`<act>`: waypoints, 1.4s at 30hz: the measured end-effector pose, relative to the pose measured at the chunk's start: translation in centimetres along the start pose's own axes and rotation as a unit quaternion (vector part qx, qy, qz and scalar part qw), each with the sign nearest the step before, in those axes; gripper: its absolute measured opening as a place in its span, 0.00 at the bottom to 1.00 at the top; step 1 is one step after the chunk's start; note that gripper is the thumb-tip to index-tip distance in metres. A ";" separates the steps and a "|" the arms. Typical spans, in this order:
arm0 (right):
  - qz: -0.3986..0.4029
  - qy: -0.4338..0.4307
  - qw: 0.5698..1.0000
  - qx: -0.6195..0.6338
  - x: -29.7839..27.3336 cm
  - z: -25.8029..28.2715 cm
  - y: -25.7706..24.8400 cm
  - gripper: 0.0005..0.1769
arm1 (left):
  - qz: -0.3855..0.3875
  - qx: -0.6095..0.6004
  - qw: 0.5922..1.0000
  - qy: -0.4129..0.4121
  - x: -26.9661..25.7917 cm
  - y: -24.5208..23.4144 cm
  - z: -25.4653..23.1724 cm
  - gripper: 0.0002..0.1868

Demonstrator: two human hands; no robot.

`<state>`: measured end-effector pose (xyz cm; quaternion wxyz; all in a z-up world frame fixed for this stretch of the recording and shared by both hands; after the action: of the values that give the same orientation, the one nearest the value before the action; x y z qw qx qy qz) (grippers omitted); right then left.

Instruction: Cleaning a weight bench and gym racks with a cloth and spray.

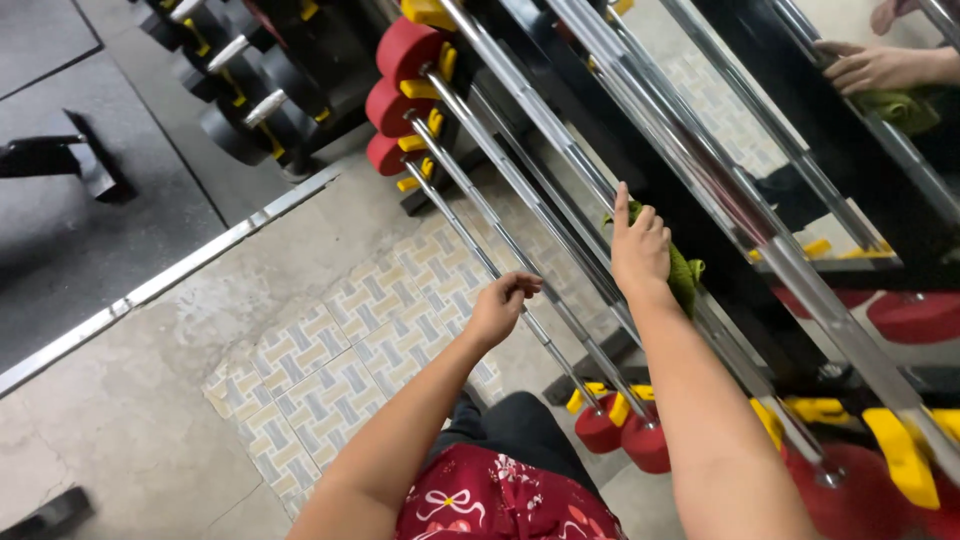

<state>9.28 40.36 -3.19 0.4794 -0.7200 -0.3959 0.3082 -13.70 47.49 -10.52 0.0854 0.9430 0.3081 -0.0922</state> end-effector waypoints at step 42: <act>-0.106 -0.135 0.984 0.055 40.9 19.3 -7.4 0.49 | -0.247 0.024 0.968 -0.038 16.8 -19.0 -4.6 0.14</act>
<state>11.68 86.02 -5.68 0.4903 -0.5986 -0.5132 0.3712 -11.15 73.13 -11.83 0.0492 0.8351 0.5262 -0.1530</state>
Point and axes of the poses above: each hand's wrist, its own x-axis towards the middle knuckle, its own y-axis out of the palm, z = x × y, the point moved 7 cm from there along x, towards the middle knuckle, and after that the axes turned 5 degrees about -y, right-handed, at the moved point
